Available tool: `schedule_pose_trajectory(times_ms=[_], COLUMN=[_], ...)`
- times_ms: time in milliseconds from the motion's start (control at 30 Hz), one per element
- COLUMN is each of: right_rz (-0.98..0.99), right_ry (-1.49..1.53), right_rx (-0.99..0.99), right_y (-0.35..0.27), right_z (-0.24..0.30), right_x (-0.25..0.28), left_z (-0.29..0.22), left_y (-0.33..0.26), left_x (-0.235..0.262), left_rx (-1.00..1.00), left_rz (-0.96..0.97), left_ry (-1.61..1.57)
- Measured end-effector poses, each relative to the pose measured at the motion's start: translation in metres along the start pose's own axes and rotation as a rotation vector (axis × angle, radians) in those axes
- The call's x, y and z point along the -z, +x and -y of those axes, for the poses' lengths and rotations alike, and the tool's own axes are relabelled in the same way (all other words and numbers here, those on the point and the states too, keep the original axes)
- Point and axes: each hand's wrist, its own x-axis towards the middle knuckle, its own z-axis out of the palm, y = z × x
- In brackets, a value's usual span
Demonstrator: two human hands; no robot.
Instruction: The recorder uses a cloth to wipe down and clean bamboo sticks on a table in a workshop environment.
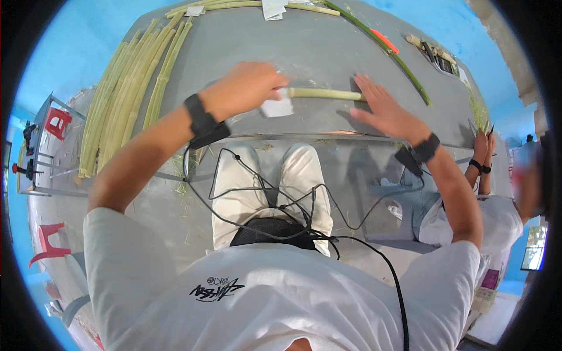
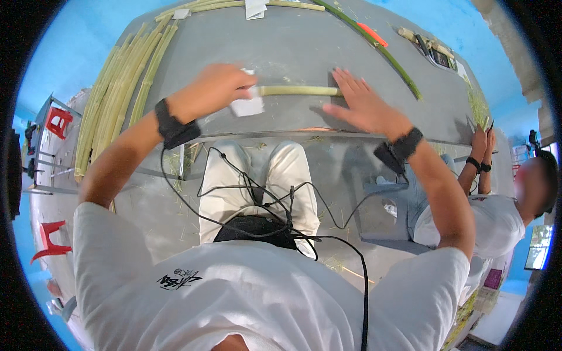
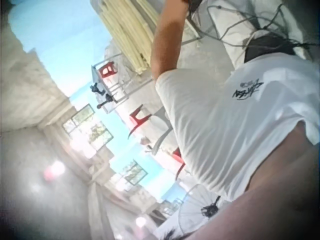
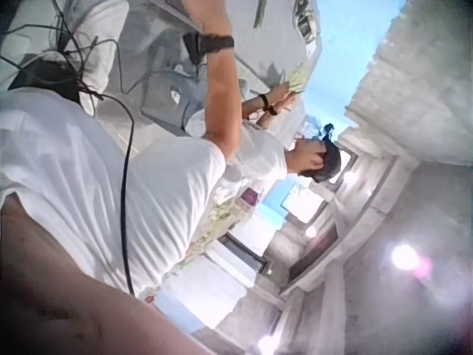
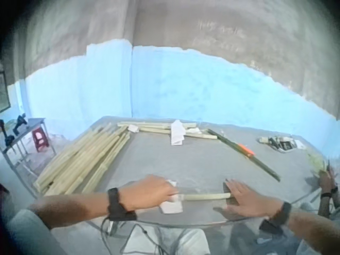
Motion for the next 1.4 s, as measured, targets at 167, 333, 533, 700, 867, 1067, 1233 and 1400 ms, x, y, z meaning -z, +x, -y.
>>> schedule_pose_trajectory(times_ms=[167, 333, 533, 700, 867, 1067, 1233, 1400], right_rz=[0.001, -0.089, -0.021, -0.075, -0.13, -0.081, -0.144, -0.111], right_ry=[-0.017, -0.104, 0.065, -0.025, -0.042, 0.047, -0.077, 0.059], right_rx=[0.059, 0.046, 0.002, 0.045, -0.004, 0.006, 0.04, -0.07], right_y=[-0.069, -0.012, -0.012, -0.063, -0.001, -0.035, -0.054, 0.017], right_z=[0.03, 0.005, 0.005, 0.027, 0.0, 0.014, 0.029, -0.006], right_x=[0.007, 0.001, -0.006, -0.004, -0.008, -0.005, -0.012, -0.001], left_z=[-0.001, 0.001, 0.002, 0.003, 0.001, 0.0, -0.018, -0.014], left_y=[-0.09, -0.019, -0.018, -0.084, 0.01, -0.028, -0.052, 0.025], left_x=[0.058, -0.001, 0.011, 0.048, -0.002, 0.026, 0.032, 0.003], left_rx=[0.256, -0.04, 0.028, 0.209, -0.064, 0.083, 0.086, -0.035], left_rz=[0.214, -0.108, 0.038, 0.211, -0.04, 0.158, 0.079, 0.011], left_ry=[0.025, 0.014, -0.022, -0.067, -0.007, -0.034, 0.019, 0.045])
